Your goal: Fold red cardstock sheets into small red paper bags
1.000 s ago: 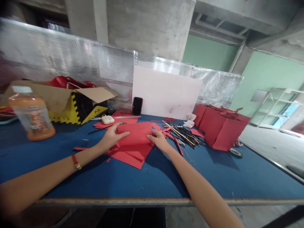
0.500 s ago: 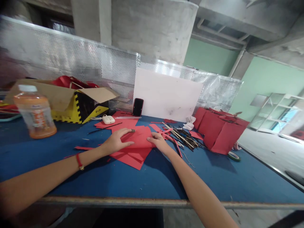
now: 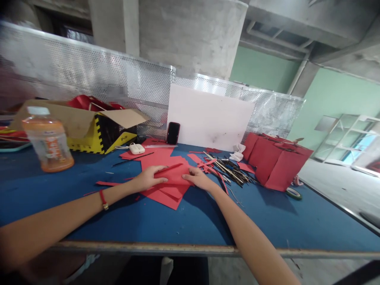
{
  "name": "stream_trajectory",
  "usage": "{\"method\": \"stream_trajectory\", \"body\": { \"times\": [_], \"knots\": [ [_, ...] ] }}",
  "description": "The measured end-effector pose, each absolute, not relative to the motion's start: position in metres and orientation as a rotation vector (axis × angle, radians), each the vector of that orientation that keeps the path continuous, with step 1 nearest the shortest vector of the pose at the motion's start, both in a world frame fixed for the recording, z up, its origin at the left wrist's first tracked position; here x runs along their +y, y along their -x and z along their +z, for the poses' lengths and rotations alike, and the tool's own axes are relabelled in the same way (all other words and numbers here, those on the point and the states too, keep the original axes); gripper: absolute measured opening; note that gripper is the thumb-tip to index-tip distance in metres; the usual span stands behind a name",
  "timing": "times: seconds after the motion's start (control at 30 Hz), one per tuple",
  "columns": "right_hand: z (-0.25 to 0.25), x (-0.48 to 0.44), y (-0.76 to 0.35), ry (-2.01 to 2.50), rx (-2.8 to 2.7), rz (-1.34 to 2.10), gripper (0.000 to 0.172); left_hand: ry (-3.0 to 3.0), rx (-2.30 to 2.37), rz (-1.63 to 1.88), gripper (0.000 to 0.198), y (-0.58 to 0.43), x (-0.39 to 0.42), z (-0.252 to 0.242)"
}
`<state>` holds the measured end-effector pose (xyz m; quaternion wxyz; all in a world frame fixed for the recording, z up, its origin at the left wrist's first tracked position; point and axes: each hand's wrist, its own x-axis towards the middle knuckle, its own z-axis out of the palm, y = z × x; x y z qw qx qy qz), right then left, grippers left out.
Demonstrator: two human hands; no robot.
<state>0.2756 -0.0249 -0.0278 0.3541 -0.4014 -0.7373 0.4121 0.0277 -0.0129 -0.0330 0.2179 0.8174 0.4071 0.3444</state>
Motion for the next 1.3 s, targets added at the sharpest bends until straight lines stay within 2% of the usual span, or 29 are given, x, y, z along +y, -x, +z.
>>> {"method": "stream_trajectory", "body": {
  "times": [0.27, 0.7, 1.3],
  "knots": [
    [-0.021, -0.029, -0.278, 1.095, -2.031, 0.992, 0.040, -2.228, 1.036, 1.072, 0.047, -0.030, -0.007, -0.038],
    [-0.019, -0.032, -0.274, 1.101, -2.083, 0.972, 0.042, -2.217, 0.946, 1.003, 0.039, -0.029, -0.007, -0.033],
    [-0.026, -0.026, -0.277, 1.016, -2.077, 1.015, 0.042, -2.175, 0.931, 0.908, 0.045, -0.024, 0.000, -0.033]
  ]
}}
